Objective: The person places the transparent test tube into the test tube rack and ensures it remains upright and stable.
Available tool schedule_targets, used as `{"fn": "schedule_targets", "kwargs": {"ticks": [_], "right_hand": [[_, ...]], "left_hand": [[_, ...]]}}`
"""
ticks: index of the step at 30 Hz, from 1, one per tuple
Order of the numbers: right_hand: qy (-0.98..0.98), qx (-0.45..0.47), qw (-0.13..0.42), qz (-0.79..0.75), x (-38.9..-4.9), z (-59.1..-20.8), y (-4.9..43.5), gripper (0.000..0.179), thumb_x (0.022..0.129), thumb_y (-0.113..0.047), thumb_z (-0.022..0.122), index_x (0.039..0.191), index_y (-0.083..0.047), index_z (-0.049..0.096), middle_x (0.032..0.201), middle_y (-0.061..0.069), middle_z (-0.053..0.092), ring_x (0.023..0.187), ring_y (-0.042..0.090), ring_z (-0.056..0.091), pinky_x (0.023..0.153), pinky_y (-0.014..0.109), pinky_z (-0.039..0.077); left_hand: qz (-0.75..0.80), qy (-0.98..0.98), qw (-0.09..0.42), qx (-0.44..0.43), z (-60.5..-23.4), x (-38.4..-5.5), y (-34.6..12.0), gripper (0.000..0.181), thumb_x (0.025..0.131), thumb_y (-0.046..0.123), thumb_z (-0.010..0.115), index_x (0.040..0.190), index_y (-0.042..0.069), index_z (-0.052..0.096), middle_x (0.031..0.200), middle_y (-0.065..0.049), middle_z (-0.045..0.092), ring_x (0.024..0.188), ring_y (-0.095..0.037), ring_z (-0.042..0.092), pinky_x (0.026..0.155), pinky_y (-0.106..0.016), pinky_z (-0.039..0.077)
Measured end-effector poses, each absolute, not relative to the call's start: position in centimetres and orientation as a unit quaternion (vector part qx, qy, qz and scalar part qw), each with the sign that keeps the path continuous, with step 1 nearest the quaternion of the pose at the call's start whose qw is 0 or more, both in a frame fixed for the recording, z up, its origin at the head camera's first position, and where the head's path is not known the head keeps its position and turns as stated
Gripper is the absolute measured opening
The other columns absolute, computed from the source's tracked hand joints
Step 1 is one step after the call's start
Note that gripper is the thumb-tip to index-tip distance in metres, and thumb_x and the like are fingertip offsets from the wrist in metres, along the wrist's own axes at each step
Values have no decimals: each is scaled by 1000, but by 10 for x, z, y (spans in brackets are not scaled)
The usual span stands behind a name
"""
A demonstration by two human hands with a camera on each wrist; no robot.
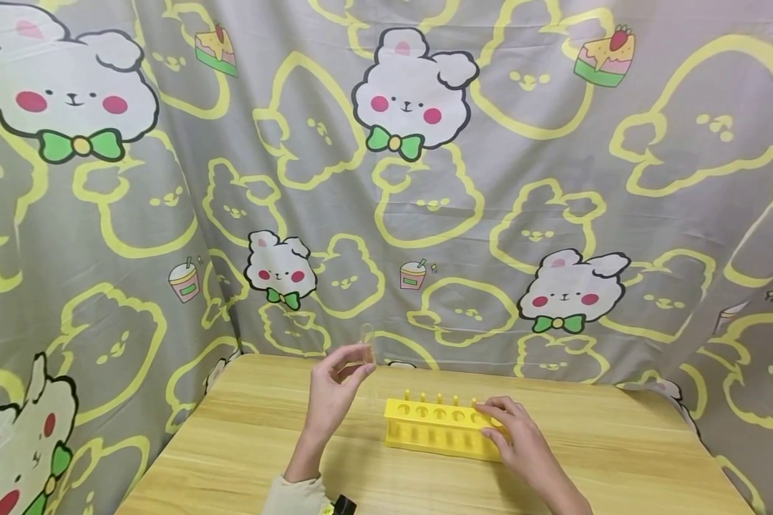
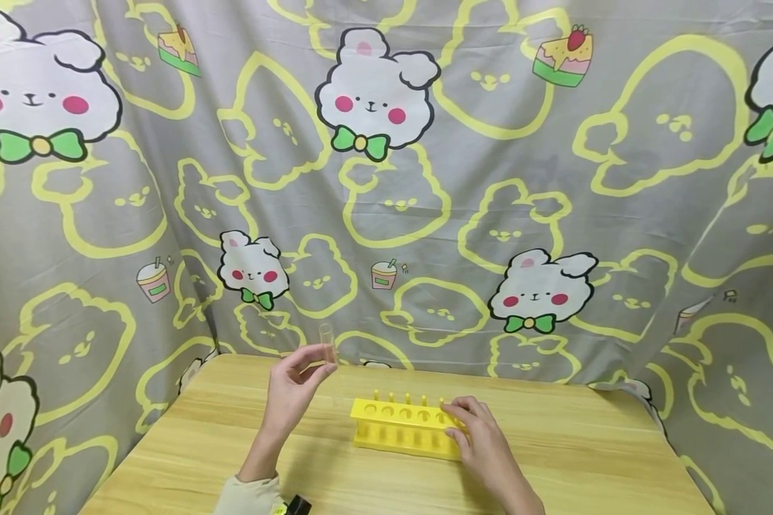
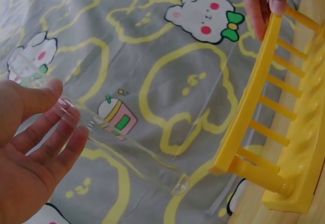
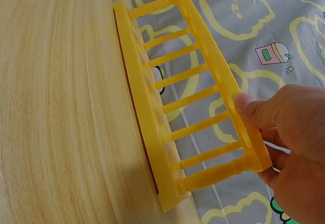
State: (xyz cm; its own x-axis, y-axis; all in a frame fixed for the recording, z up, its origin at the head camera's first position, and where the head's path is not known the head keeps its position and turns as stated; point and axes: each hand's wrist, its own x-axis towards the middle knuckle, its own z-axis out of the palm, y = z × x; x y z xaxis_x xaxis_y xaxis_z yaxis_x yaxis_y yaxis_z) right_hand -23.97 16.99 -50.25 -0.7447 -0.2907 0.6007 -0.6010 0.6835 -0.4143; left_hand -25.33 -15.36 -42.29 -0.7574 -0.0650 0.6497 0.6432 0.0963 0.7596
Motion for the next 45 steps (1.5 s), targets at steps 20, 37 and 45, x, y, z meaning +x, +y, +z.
{"fn": "schedule_targets", "kwargs": {"ticks": [20, 37, 45], "right_hand": [[-876, 262, 265, 306, -241, -504, 171, 43, 78, 3, 84, 119, -7, 75, 114, -1, 65, 107, 20, 60, 82, 41, 58], [-879, 256, 250, 313, -241, -503, 171, 41, 80, 3, 83, 120, -6, 74, 114, 0, 65, 107, 20, 60, 83, 41, 58], [-885, 244, 235, 320, -240, -502, 171, 39, 82, 2, 82, 120, -6, 74, 115, 0, 65, 108, 20, 60, 84, 43, 58]], "left_hand": [[-650, -677, 266, -219, -422, -256, -140, 25, 88, -3, 78, 112, 0, 73, 101, -17, 73, 96, -25, 71, 86, -35, 61], [-648, -677, 263, -231, -425, -259, -126, 26, 87, -7, 77, 111, 0, 74, 103, -17, 74, 95, -24, 72, 86, -38, 61], [-648, -673, 260, -245, -425, -260, -120, 24, 89, -1, 78, 112, 1, 73, 102, -17, 73, 94, -27, 72, 86, -36, 61]]}}
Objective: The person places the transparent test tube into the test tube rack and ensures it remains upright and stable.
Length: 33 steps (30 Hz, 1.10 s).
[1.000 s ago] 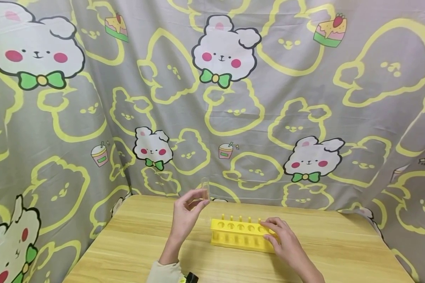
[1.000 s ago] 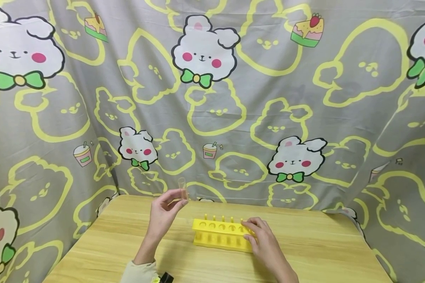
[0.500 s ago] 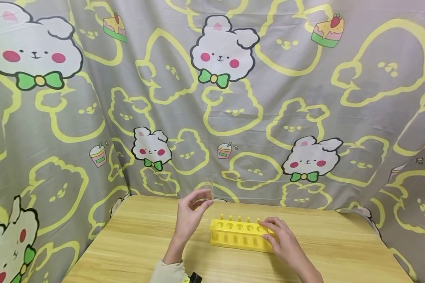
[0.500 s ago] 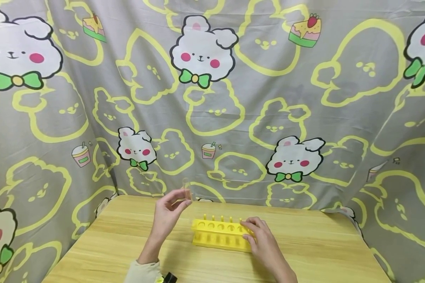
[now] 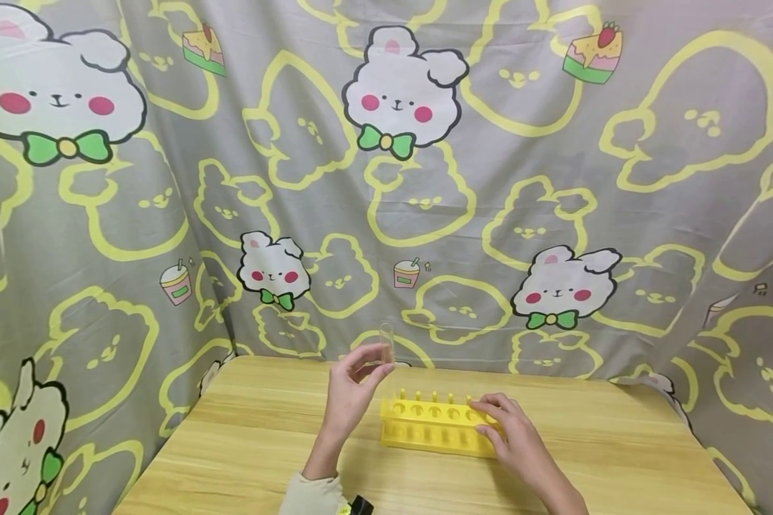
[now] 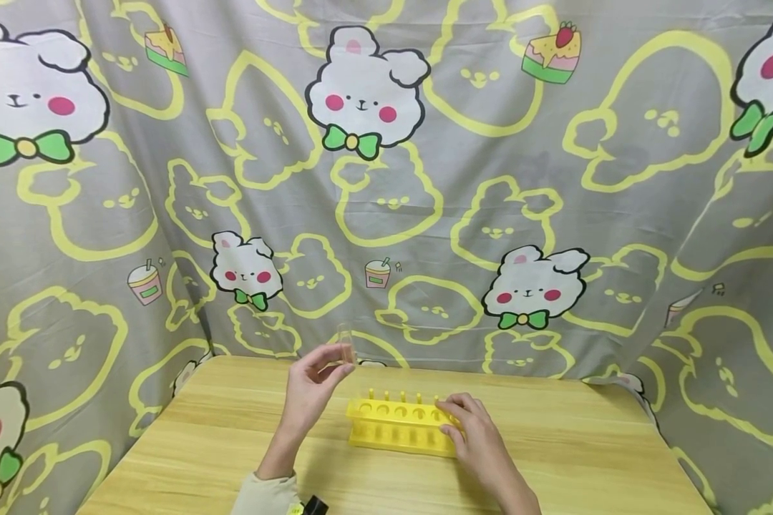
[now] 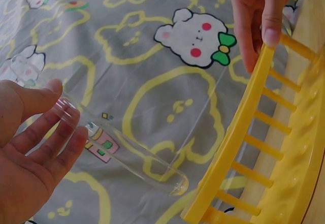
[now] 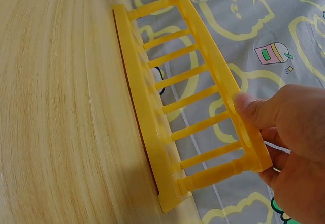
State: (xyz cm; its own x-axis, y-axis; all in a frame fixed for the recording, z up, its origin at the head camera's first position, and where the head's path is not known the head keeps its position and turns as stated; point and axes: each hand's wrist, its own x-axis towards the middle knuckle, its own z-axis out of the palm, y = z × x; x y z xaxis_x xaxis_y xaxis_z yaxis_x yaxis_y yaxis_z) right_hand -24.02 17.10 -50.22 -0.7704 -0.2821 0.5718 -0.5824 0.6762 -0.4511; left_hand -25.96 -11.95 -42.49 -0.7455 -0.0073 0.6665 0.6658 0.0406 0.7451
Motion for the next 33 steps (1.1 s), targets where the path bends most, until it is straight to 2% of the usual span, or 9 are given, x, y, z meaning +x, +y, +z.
{"fn": "schedule_targets", "kwargs": {"ticks": [21, 27, 33], "right_hand": [[-882, 248, 242, 318, -241, -503, 172, 41, 81, 2, 83, 119, -7, 75, 114, -1, 65, 105, 18, 60, 82, 39, 58], [-884, 243, 241, 318, -241, -503, 171, 40, 81, 2, 83, 118, -7, 75, 114, -2, 65, 106, 19, 60, 84, 40, 58], [-881, 248, 246, 318, -241, -503, 172, 40, 80, 2, 83, 119, -7, 75, 114, -2, 65, 106, 19, 60, 83, 40, 58]], "left_hand": [[-658, -669, 247, -242, -425, -259, -108, 25, 88, 1, 80, 111, 2, 74, 103, -15, 73, 95, -23, 72, 86, -36, 61], [-661, -664, 247, -246, -426, -259, -105, 24, 88, -1, 79, 111, 0, 73, 102, -17, 73, 95, -24, 72, 86, -41, 61], [-660, -660, 250, -259, -426, -259, -101, 24, 89, -1, 78, 112, 0, 73, 101, -19, 72, 95, -26, 71, 86, -38, 61]]}}
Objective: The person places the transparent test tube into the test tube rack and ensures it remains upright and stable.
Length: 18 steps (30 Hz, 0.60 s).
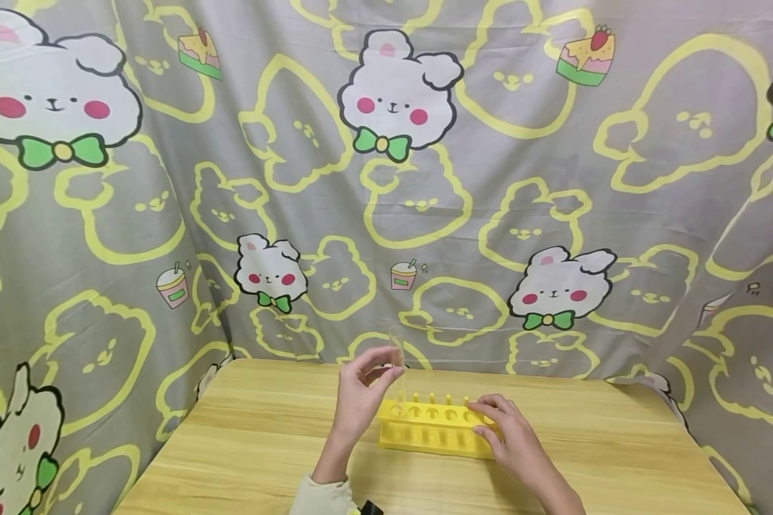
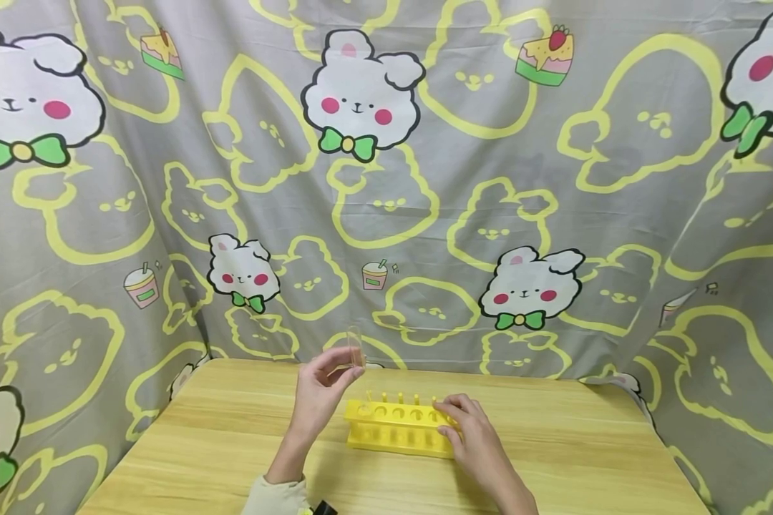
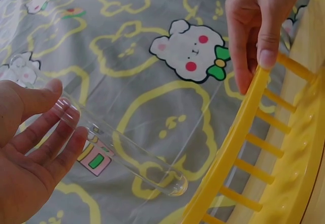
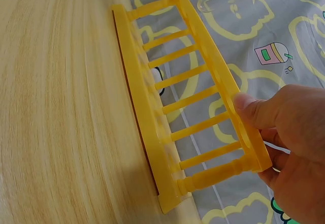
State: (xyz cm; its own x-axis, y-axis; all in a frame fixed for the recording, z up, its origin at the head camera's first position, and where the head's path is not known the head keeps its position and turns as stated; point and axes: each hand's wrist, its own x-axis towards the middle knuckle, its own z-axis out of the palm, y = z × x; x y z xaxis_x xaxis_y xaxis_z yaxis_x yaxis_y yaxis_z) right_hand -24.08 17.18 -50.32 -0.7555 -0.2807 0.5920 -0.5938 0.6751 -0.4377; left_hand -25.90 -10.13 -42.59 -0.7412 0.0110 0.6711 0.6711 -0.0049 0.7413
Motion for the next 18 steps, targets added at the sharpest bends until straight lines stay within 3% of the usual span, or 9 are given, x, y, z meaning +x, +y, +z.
{"fn": "schedule_targets", "kwargs": {"ticks": [13, 18], "right_hand": [[-879, 251, 251, 317, -241, -504, 172, 41, 80, 3, 83, 119, -7, 75, 114, -2, 65, 106, 19, 60, 83, 39, 58], [-879, 254, 249, 318, -241, -504, 172, 41, 80, 3, 83, 119, -6, 74, 113, 0, 65, 106, 19, 60, 81, 38, 58]], "left_hand": [[-665, -653, 242, -271, -426, -260, -96, 22, 90, 0, 77, 111, 0, 73, 100, -19, 72, 93, -27, 71, 85, -38, 61], [-661, -656, 244, -271, -426, -260, -93, 23, 89, -1, 78, 112, 0, 73, 100, -18, 72, 93, -27, 72, 85, -43, 61]]}}
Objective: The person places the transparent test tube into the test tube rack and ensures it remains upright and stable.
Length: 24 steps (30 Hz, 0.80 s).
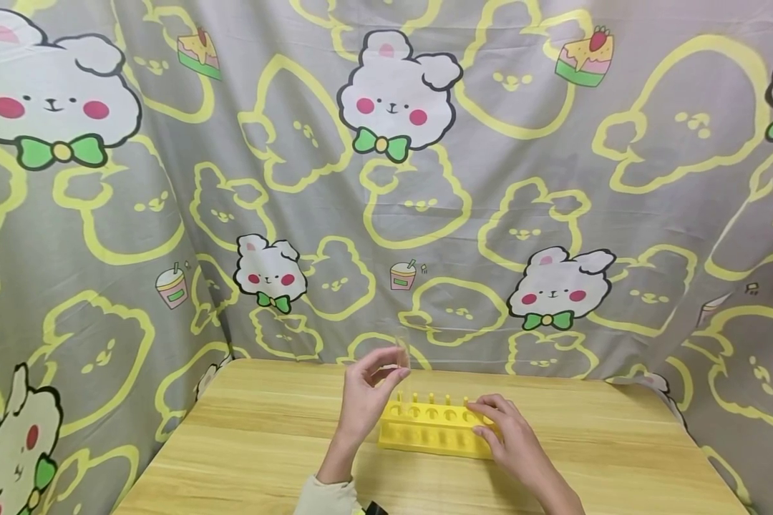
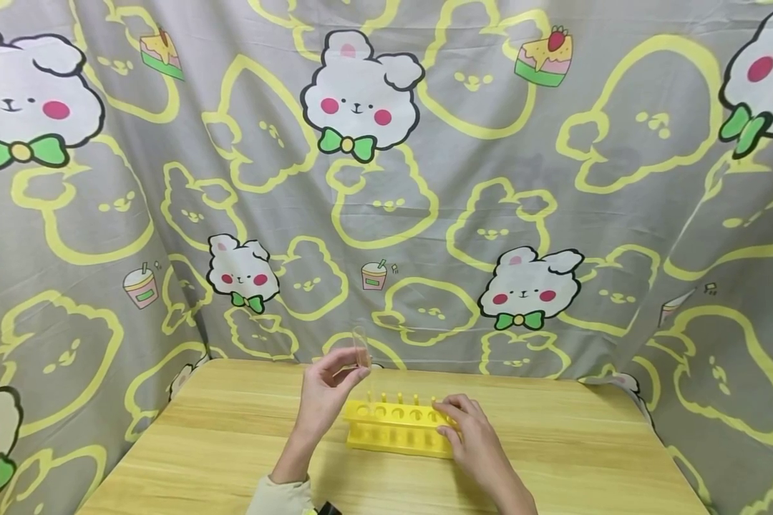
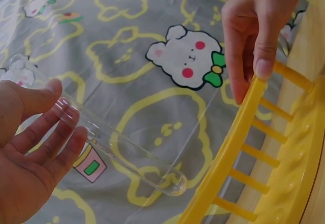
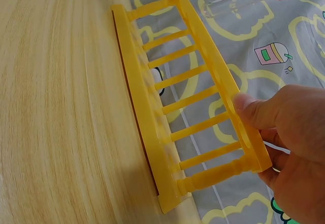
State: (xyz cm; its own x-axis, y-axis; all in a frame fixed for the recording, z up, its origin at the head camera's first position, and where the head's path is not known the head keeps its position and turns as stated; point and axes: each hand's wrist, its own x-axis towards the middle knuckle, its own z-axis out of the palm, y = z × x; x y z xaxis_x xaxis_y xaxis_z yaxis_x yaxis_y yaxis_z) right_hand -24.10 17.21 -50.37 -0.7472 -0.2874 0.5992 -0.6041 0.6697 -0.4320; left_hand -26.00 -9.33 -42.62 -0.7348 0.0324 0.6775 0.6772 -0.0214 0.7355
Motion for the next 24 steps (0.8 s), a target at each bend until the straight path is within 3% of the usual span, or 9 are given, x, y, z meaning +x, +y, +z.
{"fn": "schedule_targets", "kwargs": {"ticks": [16, 24], "right_hand": [[-880, 250, 247, 318, -240, -503, 172, 42, 80, 3, 83, 120, -7, 74, 113, 1, 65, 106, 19, 60, 81, 38, 58], [-880, 251, 247, 319, -241, -502, 171, 41, 80, 3, 83, 119, -7, 75, 113, 1, 65, 105, 19, 60, 81, 39, 58]], "left_hand": [[-656, -662, 235, -276, -429, -259, -84, 23, 89, -1, 78, 112, -1, 72, 102, -17, 72, 92, -35, 72, 85, -43, 62], [-661, -659, 231, -275, -428, -258, -79, 23, 88, 0, 79, 111, 0, 73, 103, -16, 73, 94, -31, 72, 84, -44, 62]]}}
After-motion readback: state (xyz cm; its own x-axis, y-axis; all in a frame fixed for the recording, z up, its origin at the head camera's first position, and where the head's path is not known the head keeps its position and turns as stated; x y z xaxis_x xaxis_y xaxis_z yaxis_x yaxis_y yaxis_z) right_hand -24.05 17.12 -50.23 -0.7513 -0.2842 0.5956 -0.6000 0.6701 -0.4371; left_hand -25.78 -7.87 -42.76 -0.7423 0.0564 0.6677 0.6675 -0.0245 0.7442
